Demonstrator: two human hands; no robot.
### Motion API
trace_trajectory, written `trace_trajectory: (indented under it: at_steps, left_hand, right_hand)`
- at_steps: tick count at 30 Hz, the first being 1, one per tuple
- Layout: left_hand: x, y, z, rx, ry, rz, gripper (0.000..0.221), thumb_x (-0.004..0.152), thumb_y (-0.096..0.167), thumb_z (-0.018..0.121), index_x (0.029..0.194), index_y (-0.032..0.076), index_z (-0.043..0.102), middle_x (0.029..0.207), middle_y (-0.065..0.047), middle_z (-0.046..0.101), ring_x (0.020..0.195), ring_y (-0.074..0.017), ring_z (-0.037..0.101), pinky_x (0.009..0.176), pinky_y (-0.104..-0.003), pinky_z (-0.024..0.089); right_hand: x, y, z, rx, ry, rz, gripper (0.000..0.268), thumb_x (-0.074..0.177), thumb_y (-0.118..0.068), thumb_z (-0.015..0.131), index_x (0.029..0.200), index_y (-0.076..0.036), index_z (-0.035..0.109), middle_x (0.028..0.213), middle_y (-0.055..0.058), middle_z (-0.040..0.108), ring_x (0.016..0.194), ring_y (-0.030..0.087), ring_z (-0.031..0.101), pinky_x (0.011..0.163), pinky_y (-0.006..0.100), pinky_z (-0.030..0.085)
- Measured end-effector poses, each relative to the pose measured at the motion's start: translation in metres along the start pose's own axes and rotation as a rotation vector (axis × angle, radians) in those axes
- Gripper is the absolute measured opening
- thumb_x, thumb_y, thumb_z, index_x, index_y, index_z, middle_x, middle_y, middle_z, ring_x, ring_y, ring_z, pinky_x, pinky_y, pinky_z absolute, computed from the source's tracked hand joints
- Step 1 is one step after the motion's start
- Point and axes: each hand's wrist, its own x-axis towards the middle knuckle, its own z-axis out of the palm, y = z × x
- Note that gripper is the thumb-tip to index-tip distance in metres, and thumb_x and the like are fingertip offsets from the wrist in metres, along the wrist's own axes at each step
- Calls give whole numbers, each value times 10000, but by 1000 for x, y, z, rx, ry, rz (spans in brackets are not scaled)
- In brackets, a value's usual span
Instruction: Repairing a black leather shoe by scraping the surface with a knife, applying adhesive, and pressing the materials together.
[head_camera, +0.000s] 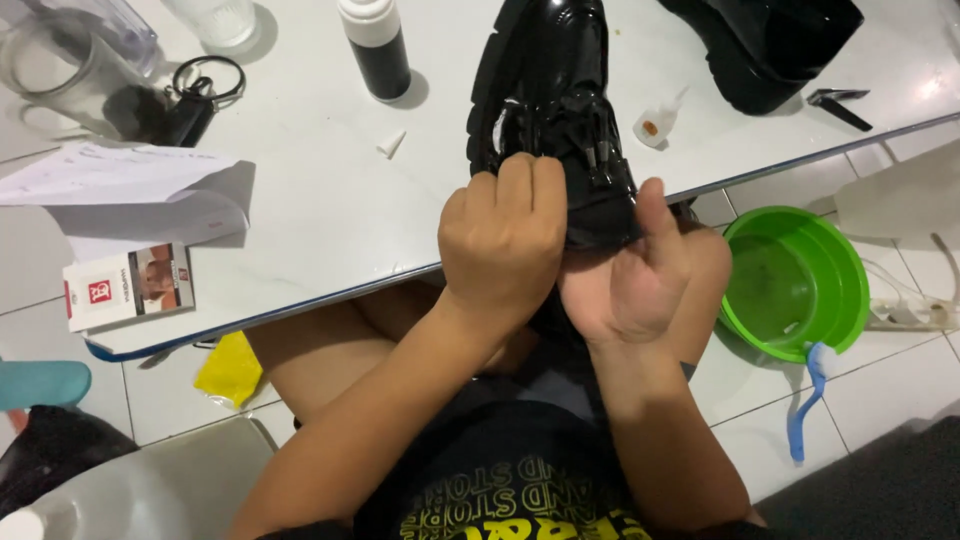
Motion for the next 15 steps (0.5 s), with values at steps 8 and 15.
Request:
trace_trajectory:
  at_steps: [8, 15]
  left_hand:
    - [10, 1, -3, -26, 130, -7, 306, 862, -80, 620, 652, 133, 556, 589, 34, 410, 453, -109, 384, 412, -233, 313]
    - [-3, -8, 12, -97, 61, -46, 237, 805, -70, 619, 677, 124, 575, 583, 39, 402, 425, -117, 391, 392, -239, 302]
  right_hand:
    - [-7, 1, -21, 26, -128, 8, 403, 1089, -166, 421, 1386, 60, 572, 1263, 162, 641, 1270, 286, 574, 1270, 525, 290]
    - [-9, 17, -19, -132, 342, 43, 441, 1041, -193, 500, 1406, 48, 561, 1407, 251, 610, 1337, 384, 567, 1220, 568, 383]
